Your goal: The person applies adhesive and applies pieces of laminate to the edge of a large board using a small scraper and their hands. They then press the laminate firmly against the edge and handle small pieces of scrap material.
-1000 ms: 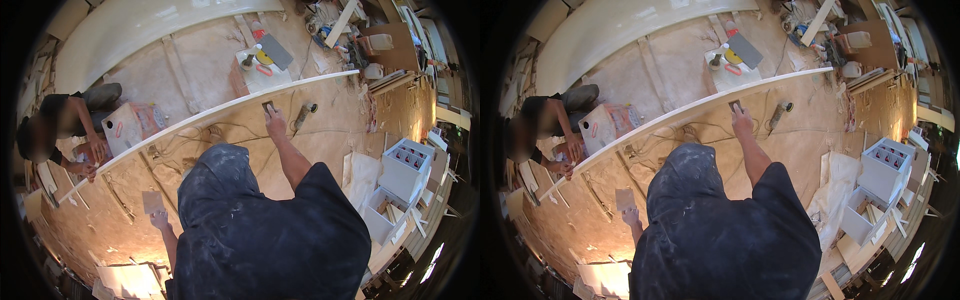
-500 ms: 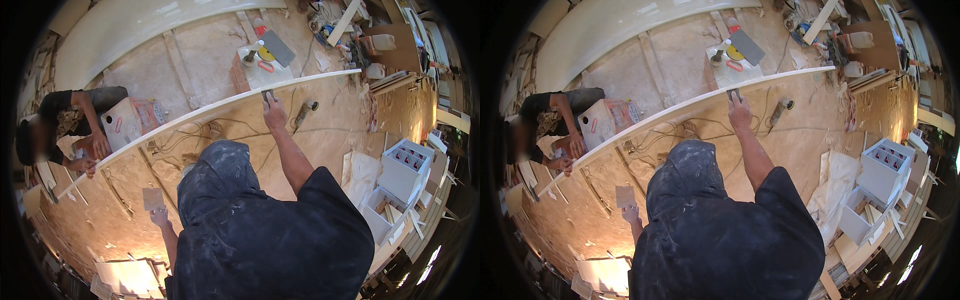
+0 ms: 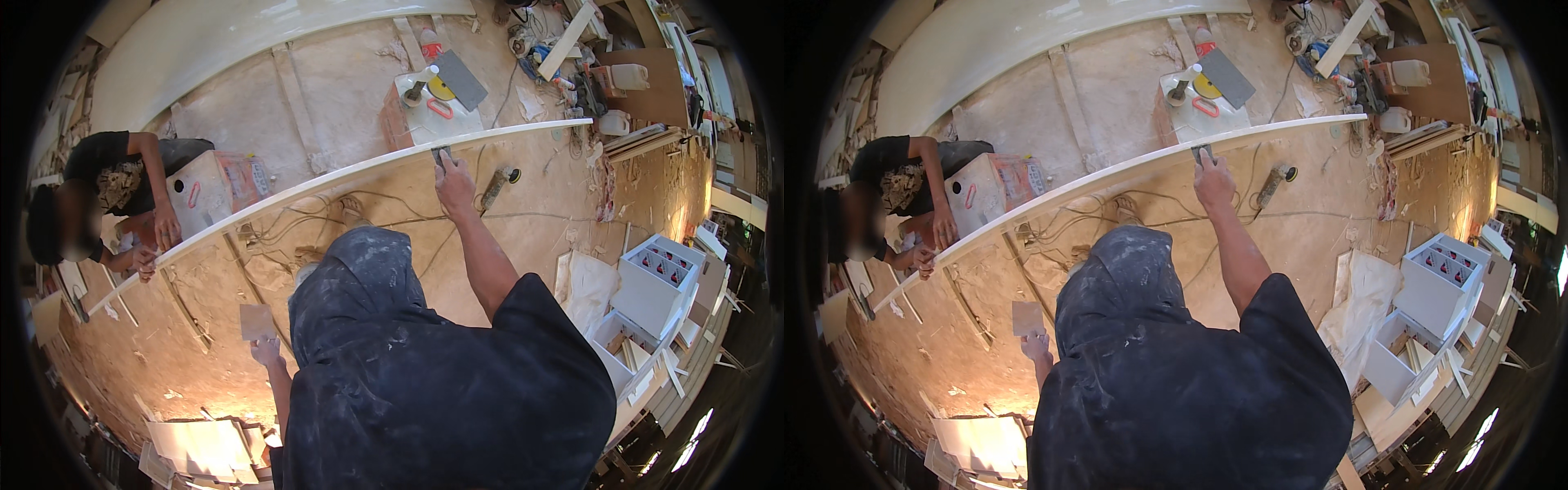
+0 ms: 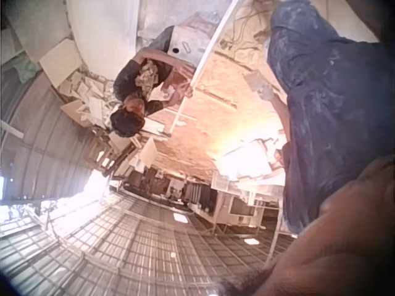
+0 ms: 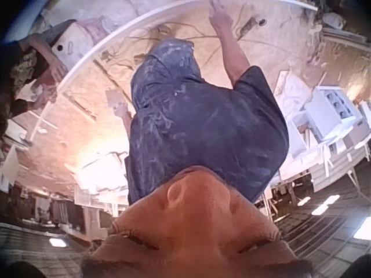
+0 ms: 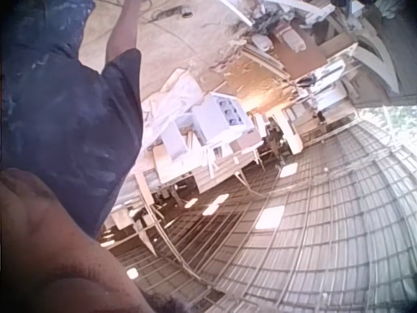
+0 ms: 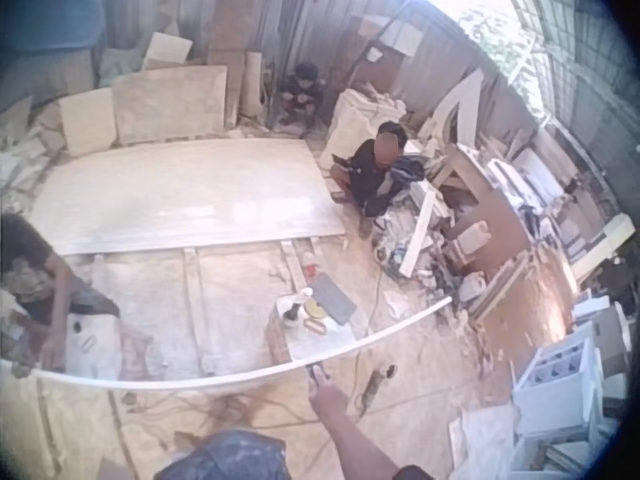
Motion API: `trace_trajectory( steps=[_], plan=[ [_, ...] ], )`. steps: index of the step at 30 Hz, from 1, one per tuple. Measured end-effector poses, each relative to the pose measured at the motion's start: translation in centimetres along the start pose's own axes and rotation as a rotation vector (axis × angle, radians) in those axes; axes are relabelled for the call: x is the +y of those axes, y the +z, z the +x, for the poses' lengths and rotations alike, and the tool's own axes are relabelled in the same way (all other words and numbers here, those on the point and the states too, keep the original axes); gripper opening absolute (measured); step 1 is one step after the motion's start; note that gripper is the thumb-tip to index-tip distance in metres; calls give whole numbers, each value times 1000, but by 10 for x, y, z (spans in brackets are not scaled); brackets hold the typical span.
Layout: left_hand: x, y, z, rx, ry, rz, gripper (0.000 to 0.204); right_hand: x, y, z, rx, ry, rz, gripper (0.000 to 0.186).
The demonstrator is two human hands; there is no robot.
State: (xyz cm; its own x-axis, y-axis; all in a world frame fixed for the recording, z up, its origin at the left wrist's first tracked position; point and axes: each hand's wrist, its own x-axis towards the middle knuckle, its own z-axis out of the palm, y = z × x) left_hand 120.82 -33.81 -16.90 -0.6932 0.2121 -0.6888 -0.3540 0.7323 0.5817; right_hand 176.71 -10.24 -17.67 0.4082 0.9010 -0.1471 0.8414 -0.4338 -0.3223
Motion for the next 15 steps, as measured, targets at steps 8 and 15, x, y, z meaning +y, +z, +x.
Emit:
trace_trajectory(
  steps=[8,15],
  plan=[
    [5,11,15,5,-3,-137,40,-15,-32,2,-148,38,-121,39],
    [-7,17,15,20,10,-102,41,-8,-12,4,-100,-29,-143,39]
  ],
)
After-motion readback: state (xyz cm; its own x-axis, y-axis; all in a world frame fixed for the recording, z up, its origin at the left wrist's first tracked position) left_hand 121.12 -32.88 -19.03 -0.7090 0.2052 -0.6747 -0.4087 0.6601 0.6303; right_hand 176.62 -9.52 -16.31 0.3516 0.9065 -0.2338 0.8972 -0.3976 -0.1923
